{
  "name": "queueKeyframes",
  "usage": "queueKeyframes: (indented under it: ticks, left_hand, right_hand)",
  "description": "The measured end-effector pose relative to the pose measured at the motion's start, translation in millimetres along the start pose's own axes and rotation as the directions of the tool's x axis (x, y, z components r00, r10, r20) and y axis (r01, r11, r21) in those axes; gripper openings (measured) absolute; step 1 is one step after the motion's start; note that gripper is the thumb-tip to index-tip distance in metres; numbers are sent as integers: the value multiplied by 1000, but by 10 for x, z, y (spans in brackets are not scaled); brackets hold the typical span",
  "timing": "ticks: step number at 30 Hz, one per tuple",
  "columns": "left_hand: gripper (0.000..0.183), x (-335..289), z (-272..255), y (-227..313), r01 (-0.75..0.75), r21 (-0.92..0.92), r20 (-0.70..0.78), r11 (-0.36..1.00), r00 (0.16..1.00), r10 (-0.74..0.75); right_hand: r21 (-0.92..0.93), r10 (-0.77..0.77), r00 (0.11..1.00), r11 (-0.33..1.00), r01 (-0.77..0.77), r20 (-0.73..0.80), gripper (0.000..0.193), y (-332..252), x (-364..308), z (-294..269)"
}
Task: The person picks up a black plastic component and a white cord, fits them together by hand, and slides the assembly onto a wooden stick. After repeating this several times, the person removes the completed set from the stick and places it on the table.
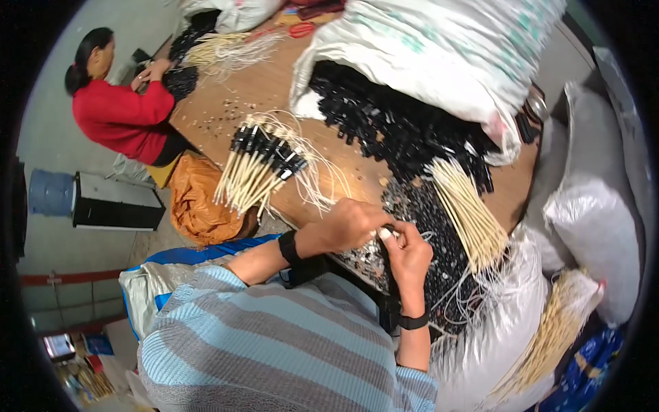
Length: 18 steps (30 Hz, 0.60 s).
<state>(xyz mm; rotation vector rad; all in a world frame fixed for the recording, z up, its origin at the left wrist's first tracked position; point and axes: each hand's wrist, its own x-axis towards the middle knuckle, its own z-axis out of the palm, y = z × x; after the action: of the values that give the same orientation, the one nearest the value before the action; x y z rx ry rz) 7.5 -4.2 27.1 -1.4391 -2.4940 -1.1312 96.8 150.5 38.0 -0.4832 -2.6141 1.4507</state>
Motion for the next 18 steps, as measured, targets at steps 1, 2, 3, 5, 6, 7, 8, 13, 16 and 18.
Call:
queueKeyframes:
  ticks: [1, 2, 3, 5, 6, 7, 8, 13, 16, 18]
  left_hand:
    - [30, -20, -58, 6, 6, 20, -15, 1000, 1000, -5]
    - [23, -40, -117, 1, -11, 57, 39, 998, 999, 9]
    - [18, -61, -175, -10, -28, 90, 96, 996, 995, 20]
    - [20, -176, -202, -96, -46, 112, 10, 993, 999, 45]
    - [23, -232, -216, -136, -74, 121, -64, 990, 995, 82]
    - [23, -236, -279, -117, -48, 109, -58, 993, 997, 55]
    - [23, -260, -327, -139, -48, 107, -55, 993, 997, 55]
    - [22, -397, -913, -550, 143, 298, -403, 944, 915, -12]
    - [33, -616, -1120, -789, 456, 537, -528, 710, 838, -139]
    - [48, -586, -1051, -789, 587, 524, -618, 617, 760, -199]
  right_hand:
    - [105, 69, 995, 992, -75, 66, 14, 21, 38, 5]
    - [111, 47, 996, 992, -55, 76, 14, 15, 39, 57]
    - [97, 11, 995, 995, -20, 99, 12, 11, 34, 110]
    - [43, -19, 991, 999, 13, 132, 11, -68, 42, 195]
    - [46, -29, 989, 999, 23, 142, 11, -103, 60, 252]
    - [36, -54, 991, 998, 50, 119, 14, -130, 71, 309]
    - [25, -77, 992, 997, 75, 95, 17, -173, 79, 360]
    - [-102, -457, 876, 889, 445, -156, 17, -331, 213, 327]
    - [-106, -544, 839, 836, 539, -23, 17, -270, 262, 262]
    - [-215, -410, 892, 869, 446, 192, 24, -304, 166, 245]
